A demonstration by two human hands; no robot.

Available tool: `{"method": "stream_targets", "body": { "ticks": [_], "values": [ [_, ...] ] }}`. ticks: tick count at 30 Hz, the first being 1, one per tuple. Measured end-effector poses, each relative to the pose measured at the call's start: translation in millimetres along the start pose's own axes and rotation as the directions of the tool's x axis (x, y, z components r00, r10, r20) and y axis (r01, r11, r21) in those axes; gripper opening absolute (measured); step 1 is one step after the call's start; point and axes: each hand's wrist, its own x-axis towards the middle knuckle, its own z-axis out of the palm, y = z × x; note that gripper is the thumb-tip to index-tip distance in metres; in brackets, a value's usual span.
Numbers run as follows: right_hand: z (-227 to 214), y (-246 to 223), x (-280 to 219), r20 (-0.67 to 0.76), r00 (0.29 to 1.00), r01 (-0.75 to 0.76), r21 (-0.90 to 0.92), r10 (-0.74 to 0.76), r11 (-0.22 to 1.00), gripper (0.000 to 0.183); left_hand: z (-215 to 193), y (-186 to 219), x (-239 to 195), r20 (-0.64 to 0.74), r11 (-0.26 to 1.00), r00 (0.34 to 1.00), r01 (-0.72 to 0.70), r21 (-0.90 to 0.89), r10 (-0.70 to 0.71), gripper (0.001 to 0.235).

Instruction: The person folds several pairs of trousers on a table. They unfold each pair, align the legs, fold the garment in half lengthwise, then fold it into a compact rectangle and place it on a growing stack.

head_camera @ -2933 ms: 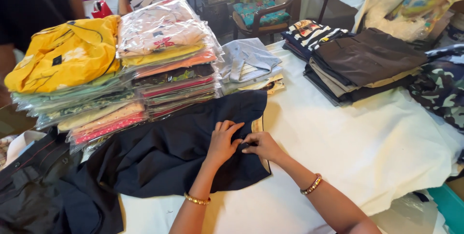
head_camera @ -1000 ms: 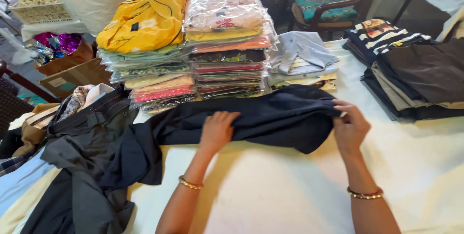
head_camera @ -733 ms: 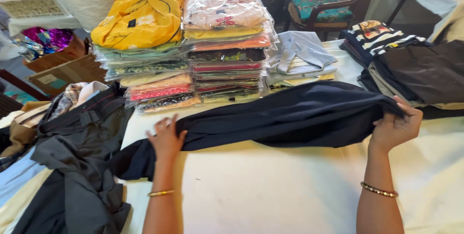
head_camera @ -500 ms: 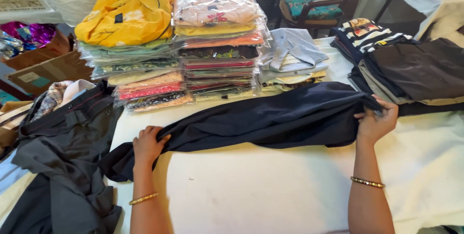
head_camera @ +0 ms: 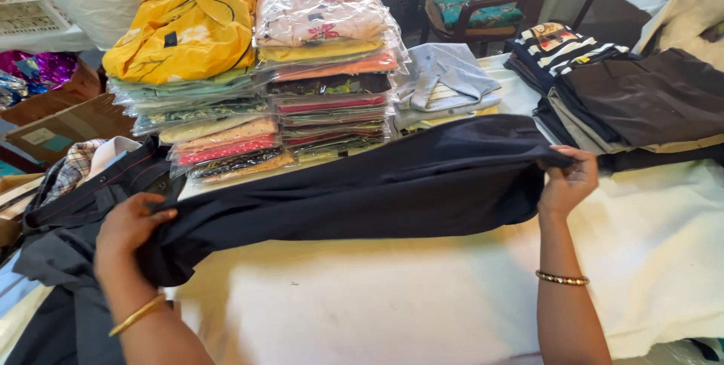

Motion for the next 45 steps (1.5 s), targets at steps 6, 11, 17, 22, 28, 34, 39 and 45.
{"method": "stream_targets", "body": {
  "ticks": [6, 11, 17, 22, 28, 34, 39, 45],
  "values": [
    [20.3, 2.4, -21.5, 0.151, 0.982, -0.086, -0.178, 0.114, 0.980, 0.030, 84.8, 32.5, -22.1, -0.178, 0.885, 0.919, -0.267, 0.381, 0.353, 0.034],
    [21.3, 1.9, -21.9, 0.149, 0.974, -0.123, -0.273, 0.168, 0.954, 0.031, 155.6, 77.8, -41.7, 0.075, 0.864, 0.861, -0.502, -0.038, 0.504, 0.027],
    [19.4, 4.7, -20.9, 0.133, 0.970, -0.156, -0.290, 0.202, 0.944, 0.031, 197.5, 92.8, -46.1, 0.028, 0.785, 0.786, -0.619, 0.018, 0.618, 0.026],
    [18.6, 6.9, -19.9, 0.130, 0.981, -0.112, -0.244, 0.147, 0.963, 0.033, 197.3, 102.9, -49.5, 0.212, 0.936, 0.925, -0.341, 0.093, 0.316, 0.014],
    [14.1, 11.9, -21.0, 0.082, 0.995, -0.039, -0.134, 0.050, 0.990, 0.032, 216.2, 108.3, -19.6, -0.089, 0.850, 0.846, -0.526, 0.025, 0.526, 0.010],
    [11.3, 9.8, -21.5, 0.068, 0.996, -0.049, -0.107, 0.056, 0.993, 0.030, 240.6, 145.4, -8.5, -0.103, 0.750, 0.745, -0.661, 0.024, 0.659, 0.029],
    [15.8, -0.6, -17.4, 0.072, 0.985, -0.150, -0.103, 0.158, 0.983, 0.029, 262.7, 129.6, 0.0, 0.015, 0.814, 0.818, -0.574, 0.085, 0.575, 0.014],
    [15.0, 2.9, -18.5, 0.083, 0.981, -0.169, -0.071, 0.175, 0.983, 0.031, 256.2, 91.7, 15.1, -0.023, 0.899, 0.905, -0.425, -0.111, 0.425, 0.013]
  ]
}}
